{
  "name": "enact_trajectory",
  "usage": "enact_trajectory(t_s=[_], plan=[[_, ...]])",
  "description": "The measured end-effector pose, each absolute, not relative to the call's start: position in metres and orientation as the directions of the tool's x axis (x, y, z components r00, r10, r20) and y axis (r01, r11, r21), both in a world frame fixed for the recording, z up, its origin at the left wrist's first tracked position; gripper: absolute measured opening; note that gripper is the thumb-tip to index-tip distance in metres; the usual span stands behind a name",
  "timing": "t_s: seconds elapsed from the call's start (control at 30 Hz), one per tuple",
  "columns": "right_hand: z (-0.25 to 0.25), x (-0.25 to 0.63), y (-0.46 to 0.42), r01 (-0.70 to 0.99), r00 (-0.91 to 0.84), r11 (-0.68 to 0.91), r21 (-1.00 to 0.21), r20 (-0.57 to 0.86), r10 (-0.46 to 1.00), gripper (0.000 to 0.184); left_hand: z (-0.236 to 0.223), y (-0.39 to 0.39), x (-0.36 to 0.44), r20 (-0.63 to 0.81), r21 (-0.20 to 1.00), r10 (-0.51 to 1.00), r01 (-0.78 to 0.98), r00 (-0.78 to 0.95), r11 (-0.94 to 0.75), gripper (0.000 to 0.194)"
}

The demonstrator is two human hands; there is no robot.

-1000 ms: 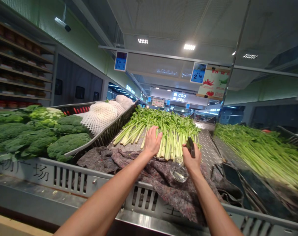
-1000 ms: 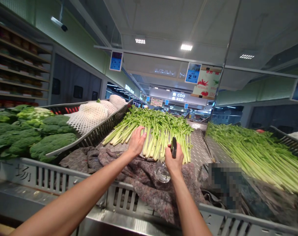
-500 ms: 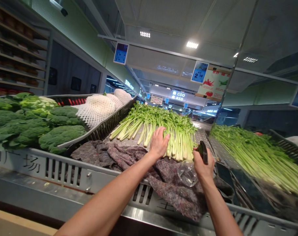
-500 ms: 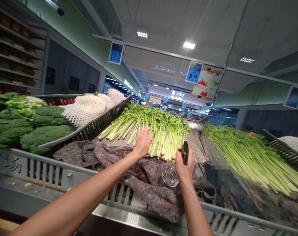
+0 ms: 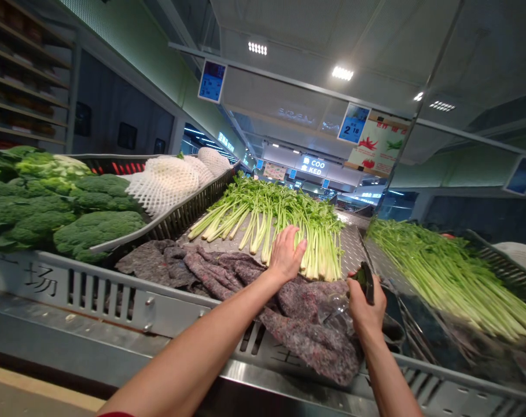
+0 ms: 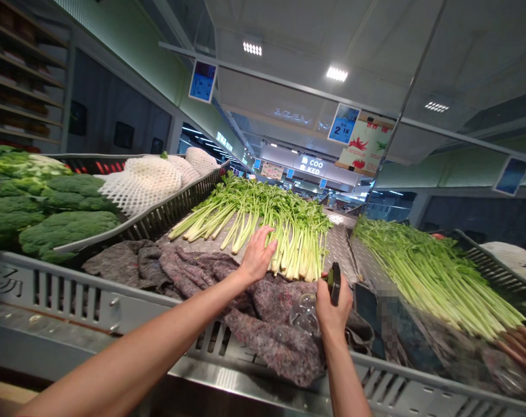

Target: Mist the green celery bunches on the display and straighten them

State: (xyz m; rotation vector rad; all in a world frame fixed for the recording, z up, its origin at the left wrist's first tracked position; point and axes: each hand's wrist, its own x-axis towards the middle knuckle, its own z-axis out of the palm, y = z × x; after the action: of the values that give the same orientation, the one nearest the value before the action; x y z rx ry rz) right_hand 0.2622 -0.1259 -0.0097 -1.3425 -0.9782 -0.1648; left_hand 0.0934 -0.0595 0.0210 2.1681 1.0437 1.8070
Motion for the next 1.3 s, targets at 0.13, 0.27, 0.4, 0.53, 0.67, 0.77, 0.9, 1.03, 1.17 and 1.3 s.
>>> enact_trajectory(t_s=[0.13,0.27,0.4,0.53,0.67,0.77,0.9,1.03,1.17,1.3], plan=[[-0.013,0.261,-0.125,0.618,0.593,0.297,-0.728,0.679,0.433,0.027,0.017,-0.061,0.094,0.806,0.522,0.591,0.418,0.045,-0.744,0.040],[-0.009,0.260,-0.124,0.617,0.615,0.276,-0.737,0.670,0.415,0.030,0.017,-0.060,0.092,0.807,0.520,0.589,0.420,0.044,-0.744,0.039],[0.001,0.258,-0.123,0.618,0.626,0.308,-0.723,0.690,0.363,0.033,0.021,-0.057,0.088,0.813,0.513,0.581,0.431,0.033,-0.742,0.039],[0.014,0.251,-0.120,0.628,0.622,0.359,-0.691,0.722,0.303,0.037,0.022,-0.054,0.083,0.816,0.511,0.578,0.442,0.022,-0.737,0.040],[0.024,0.242,-0.117,0.653,0.604,0.333,-0.680,0.733,0.313,0.033,0.020,-0.049,0.076,0.817,0.510,0.577,0.463,0.005,-0.725,0.040],[0.025,0.234,-0.113,0.660,0.592,0.291,-0.692,0.718,0.366,0.026,0.019,-0.045,0.070,0.812,0.516,0.583,0.479,-0.010,-0.710,0.040],[0.016,0.229,-0.105,0.638,0.619,0.282,-0.716,0.695,0.365,0.027,0.016,-0.040,0.061,0.810,0.519,0.586,0.493,-0.024,-0.698,0.041],[0.009,0.227,-0.098,0.631,0.610,0.351,-0.692,0.722,0.327,0.032,0.011,-0.034,0.054,0.816,0.517,0.576,0.504,-0.047,-0.692,0.041],[0.011,0.223,-0.097,0.639,0.605,0.353,-0.684,0.730,0.318,0.032,0.007,-0.029,0.050,0.821,0.514,0.569,0.507,-0.056,-0.692,0.040],[0.013,0.217,-0.097,0.604,0.617,0.302,-0.738,0.672,0.408,0.029,0.004,-0.027,0.046,0.813,0.530,0.577,0.499,-0.070,-0.686,0.041]])
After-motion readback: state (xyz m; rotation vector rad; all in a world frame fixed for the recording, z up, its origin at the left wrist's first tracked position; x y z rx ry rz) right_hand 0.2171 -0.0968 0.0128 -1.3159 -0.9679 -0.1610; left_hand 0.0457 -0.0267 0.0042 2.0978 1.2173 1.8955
